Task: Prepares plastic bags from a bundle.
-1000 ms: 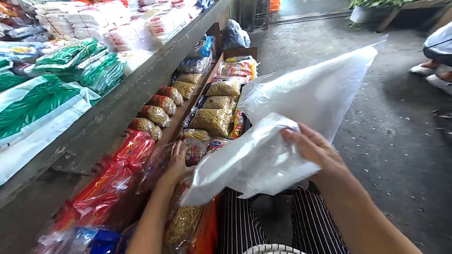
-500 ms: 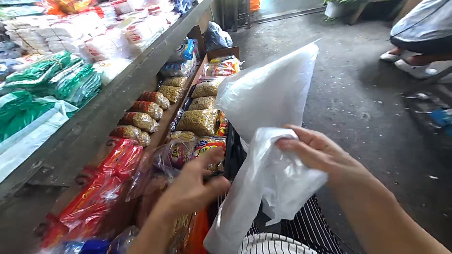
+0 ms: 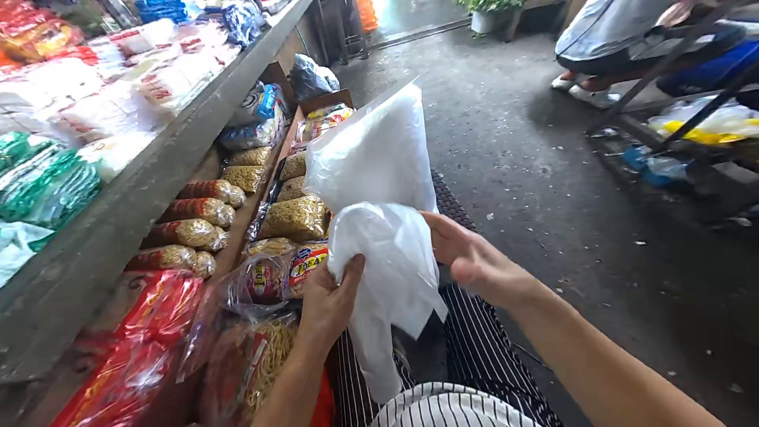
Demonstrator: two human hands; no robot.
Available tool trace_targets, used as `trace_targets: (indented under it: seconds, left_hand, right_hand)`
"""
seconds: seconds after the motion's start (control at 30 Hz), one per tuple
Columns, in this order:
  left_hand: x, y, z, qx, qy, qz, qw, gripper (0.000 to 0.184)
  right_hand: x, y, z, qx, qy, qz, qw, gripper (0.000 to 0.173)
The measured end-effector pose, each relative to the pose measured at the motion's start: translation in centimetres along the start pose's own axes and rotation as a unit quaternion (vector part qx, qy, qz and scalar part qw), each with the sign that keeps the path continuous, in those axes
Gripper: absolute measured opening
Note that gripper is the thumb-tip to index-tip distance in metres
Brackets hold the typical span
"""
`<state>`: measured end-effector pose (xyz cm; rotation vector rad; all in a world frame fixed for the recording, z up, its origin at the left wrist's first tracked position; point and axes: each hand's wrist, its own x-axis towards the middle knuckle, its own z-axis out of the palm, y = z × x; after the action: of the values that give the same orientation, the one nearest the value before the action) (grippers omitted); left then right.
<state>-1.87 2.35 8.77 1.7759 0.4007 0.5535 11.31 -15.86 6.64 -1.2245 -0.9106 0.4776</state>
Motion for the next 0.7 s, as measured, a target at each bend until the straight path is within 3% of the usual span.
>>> trace_targets:
  seconds: [0.07,0.13,0.23,0.3,0.37,0.4,0.47,0.53,0.57,0.63,0.7]
  left_hand:
    - [0.1,0.1,0.4,0.004,0.021,0.012,1.000,0.006]
    - [0.2,0.1,0.9,-0.007,0.031,0.029,0.999,0.006]
    - [0.0,0.2,1.3,-0.040,0.039,0.048,0.997,0.009]
    - [-0.2,0.3,0.8,-0.093,0.005,0.048,0.995,0.011]
    - [-0.2,0.3,-0.6,-0.170,-0.063,0.039,0.983,0.020]
    - [0.0,0.1,-1.2,-0.205,-0.095,0.051,0.973,0.033]
    - [1.4,-0.5,-2.2,-0.247,-0.175,0.116,0.946,0.065]
    - [2.9,-0.6,-2.4,-0.231,-0.253,0.173,0.923,0.081]
    - [3.3,-0.5,-2.4,-0.216,-0.286,0.179,0.916,0.083]
    - [3.7,-0.2,-2.4,-0.176,-0.339,0.169,0.908,0.069]
    - [3.5,-0.2,-2.4,-0.084,-0.309,0.157,0.934,0.051]
  right_hand:
    - [-0.9,-0.3,1.2,-0.075,0.031,-0.020,0.996,0.101]
    - [-1.3,-0.4,2.5,-0.147,0.071,-0.043,0.986,0.086]
    - [-0.7,0.0,2.9,-0.257,0.129,-0.130,0.949,0.034]
    - [-0.1,-1.1,1.6,-0.232,0.137,-0.123,0.955,0.019]
    - [0.5,-3.2,-0.4,-0.148,0.083,-0.063,0.983,0.014]
    - [0.9,-4.1,-1.4,-0.115,0.041,-0.038,0.992,0.012]
    - [1.7,-5.3,-2.8,-0.086,-0.065,-0.022,0.994,0.009]
    - [2.4,-6.2,-3.4,-0.101,-0.157,-0.023,0.982,0.011]
    - [2.7,-6.8,-3.6,-0.121,-0.183,-0.023,0.975,0.011]
    - [2.9,-8.2,-4.3,-0.165,-0.190,-0.021,0.968,0.013]
    - [2.7,-9.8,-5.5,-0.192,-0.169,-0.020,0.967,0.015]
